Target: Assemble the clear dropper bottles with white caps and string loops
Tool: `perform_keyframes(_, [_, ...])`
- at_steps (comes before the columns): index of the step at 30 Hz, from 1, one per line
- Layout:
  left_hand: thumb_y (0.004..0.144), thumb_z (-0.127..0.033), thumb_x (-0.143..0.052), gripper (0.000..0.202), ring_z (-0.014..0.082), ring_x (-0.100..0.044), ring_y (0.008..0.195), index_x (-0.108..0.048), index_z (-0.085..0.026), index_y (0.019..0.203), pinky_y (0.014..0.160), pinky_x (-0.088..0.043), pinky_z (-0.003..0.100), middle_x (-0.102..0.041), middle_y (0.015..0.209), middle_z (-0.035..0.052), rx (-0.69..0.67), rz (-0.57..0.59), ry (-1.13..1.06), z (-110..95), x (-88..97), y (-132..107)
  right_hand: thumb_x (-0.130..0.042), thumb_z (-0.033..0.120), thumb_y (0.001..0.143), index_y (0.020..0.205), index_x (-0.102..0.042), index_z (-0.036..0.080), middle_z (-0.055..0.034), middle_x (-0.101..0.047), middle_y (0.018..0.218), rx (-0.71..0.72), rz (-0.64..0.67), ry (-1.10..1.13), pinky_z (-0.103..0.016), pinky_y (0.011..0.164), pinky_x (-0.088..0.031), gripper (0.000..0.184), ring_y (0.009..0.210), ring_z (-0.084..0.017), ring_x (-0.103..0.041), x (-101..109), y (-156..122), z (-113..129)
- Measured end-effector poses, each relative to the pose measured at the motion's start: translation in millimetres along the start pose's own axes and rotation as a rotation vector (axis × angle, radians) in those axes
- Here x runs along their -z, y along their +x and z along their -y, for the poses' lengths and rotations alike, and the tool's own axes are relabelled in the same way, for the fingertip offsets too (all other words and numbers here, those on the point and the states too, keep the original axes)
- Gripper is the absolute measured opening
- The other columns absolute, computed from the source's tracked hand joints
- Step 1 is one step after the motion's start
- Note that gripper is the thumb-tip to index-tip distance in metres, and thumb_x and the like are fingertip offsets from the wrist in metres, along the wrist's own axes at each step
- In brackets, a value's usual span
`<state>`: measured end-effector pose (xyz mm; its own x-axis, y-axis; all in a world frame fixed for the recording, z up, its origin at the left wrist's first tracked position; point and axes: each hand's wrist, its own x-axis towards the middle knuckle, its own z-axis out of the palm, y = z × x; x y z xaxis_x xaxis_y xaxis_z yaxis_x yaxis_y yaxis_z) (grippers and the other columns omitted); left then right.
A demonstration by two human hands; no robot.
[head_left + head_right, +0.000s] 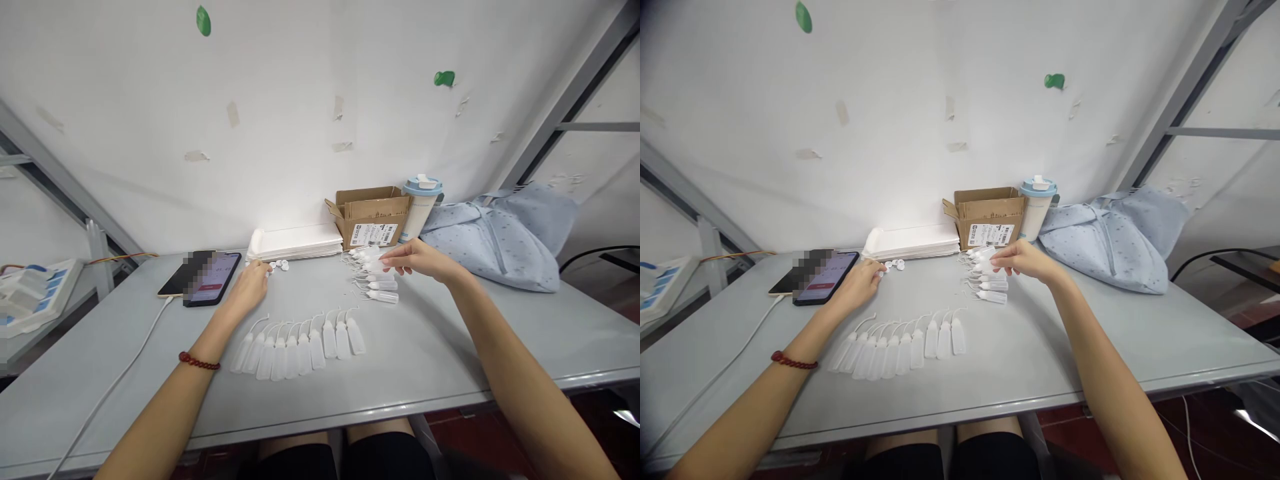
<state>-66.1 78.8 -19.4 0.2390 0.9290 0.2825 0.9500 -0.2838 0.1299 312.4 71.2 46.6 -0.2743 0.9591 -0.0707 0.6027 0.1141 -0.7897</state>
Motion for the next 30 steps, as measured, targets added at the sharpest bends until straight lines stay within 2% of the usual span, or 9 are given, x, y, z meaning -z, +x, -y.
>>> perform_keyframes(3, [0.079, -0.007, -0.037, 0.035, 0.0249, -0.060, 0.097, -0.063, -0.010, 0.102, 0.087, -0.045, 0.035, -0.063, 0.106, 0.0150, 0.000, 0.009, 0.021, 1, -1.2, -1, -0.066, 0.040, 0.068, 0.074, -0.073, 0.015, -0.0051, -0.066, 0.069, -0.003, 0.038, -0.091, -0.025, 0.049, -0.035, 0.027, 0.054, -0.011, -0.047, 3, -2, 0])
perform_keyframes(8, [0.079, -0.011, -0.039, 0.033, 0.0247, -0.061, 0.095, -0.065, -0.013, 0.100, 0.086, -0.045, 0.033, -0.065, 0.104, 0.0128, 0.003, 0.028, 0.025, -2, 0.9, -1, -0.067, 0.037, 0.066, 0.080, -0.072, 0.015, -0.0019, -0.060, 0.058, -0.017, 0.064, -0.197, -0.026, 0.053, -0.035, 0.027, 0.056, -0.013, -0.048, 3, 0, -4])
perform_keyframes(16, [0.076, -0.010, -0.041, 0.032, 0.0245, -0.062, 0.092, -0.065, -0.013, 0.096, 0.082, -0.046, 0.032, -0.066, 0.101, 0.0123, 0.036, 0.055, 0.036, -8, 6.6, 1, -0.068, 0.030, 0.061, 0.076, -0.067, 0.014, -0.0031, -0.065, 0.064, -0.039, 0.055, -0.289, -0.026, 0.054, -0.040, 0.022, 0.060, -0.016, -0.057, 4, 2, -6])
perform_keyframes(22, [0.076, -0.013, -0.042, 0.030, 0.0238, -0.063, 0.089, -0.065, -0.014, 0.096, 0.080, -0.046, 0.031, -0.067, 0.098, 0.0117, 0.043, 0.070, 0.033, -10, 9.4, 1, -0.072, 0.030, 0.058, 0.067, -0.065, 0.017, -0.0039, -0.067, 0.073, 0.018, -0.030, -0.470, -0.027, 0.060, -0.043, 0.017, 0.071, -0.019, -0.060, -1, 2, -5])
perform_keyframes(30, [0.075, -0.013, -0.044, 0.030, 0.0236, -0.064, 0.085, -0.065, -0.012, 0.096, 0.083, -0.046, 0.032, -0.067, 0.101, 0.0138, 0.070, 0.108, 0.005, -10, 12.9, 2, -0.071, 0.029, 0.060, 0.074, -0.063, 0.016, -0.0042, -0.066, 0.079, 0.017, -0.066, -0.393, -0.027, 0.062, -0.043, 0.020, 0.072, -0.018, -0.059, -1, 1, -3])
